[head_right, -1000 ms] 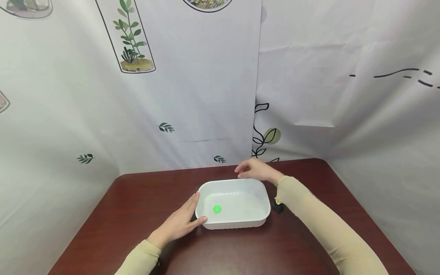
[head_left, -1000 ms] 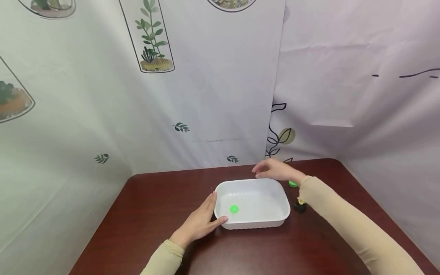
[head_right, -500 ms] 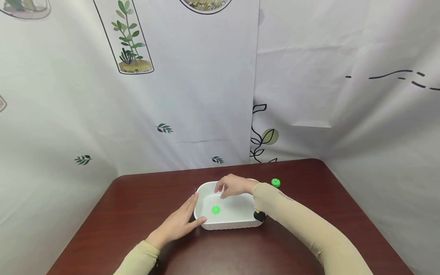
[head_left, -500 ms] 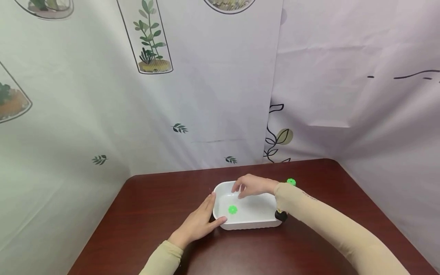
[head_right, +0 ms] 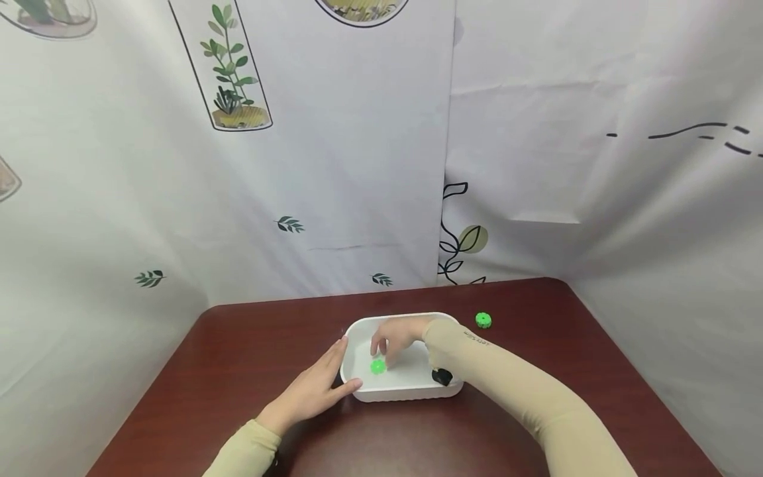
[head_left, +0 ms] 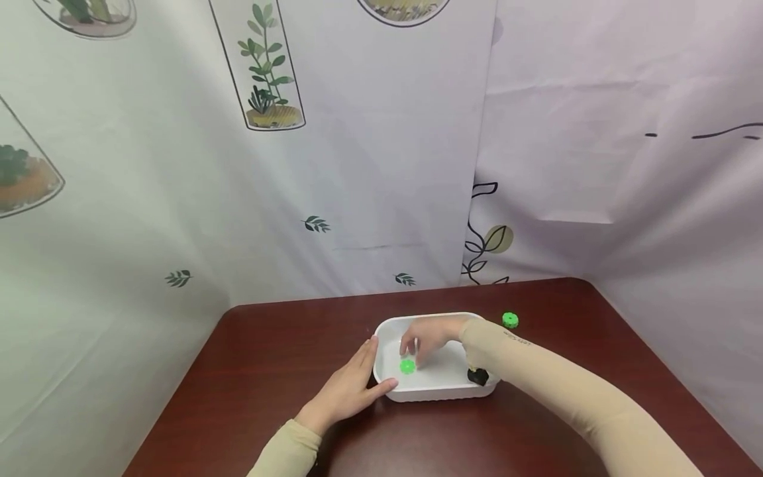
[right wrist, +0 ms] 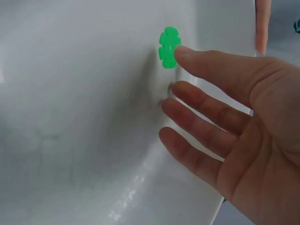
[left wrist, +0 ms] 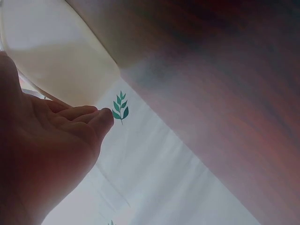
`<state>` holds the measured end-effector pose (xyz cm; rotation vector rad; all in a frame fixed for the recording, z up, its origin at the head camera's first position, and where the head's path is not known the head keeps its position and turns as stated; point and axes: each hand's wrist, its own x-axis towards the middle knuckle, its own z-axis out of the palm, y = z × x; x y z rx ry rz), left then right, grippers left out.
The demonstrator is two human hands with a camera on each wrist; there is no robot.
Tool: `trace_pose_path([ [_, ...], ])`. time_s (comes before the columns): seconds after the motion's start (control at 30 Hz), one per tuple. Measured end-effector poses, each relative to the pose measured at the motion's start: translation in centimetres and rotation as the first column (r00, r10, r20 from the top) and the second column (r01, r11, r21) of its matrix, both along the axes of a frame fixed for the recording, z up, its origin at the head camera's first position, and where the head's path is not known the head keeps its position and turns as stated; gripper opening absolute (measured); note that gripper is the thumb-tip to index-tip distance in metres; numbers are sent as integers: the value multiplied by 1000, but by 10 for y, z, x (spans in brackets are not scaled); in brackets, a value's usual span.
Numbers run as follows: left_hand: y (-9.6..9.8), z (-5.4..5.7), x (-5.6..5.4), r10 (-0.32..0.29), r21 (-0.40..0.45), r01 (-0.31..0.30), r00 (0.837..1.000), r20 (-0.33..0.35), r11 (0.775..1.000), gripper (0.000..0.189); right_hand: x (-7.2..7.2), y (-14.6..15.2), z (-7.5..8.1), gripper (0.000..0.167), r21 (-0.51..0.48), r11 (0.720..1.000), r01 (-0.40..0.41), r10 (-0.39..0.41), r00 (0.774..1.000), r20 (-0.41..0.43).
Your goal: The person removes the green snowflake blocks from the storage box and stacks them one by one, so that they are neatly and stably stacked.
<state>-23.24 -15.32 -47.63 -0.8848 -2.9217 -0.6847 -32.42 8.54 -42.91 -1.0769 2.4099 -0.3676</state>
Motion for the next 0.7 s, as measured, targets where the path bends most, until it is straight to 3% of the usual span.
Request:
trace_pose_path([
  [0.2, 1, -1, 0, -4, -11, 5, 1000, 8, 1000, 99, -5, -3, -11, 29, 6, 996, 90, -90, 996, -1],
  [0.37, 2, -2, 1, -6, -6, 6, 1000, 9, 1000, 98, -7, -11, -17, 27, 26, 997, 69, -69, 998, -6],
  [0.7, 1, -1, 2, 6, -12, -6, 1000, 3, 1000, 98, -3, -27, -10, 23, 119, 989, 93, -96, 995, 19],
])
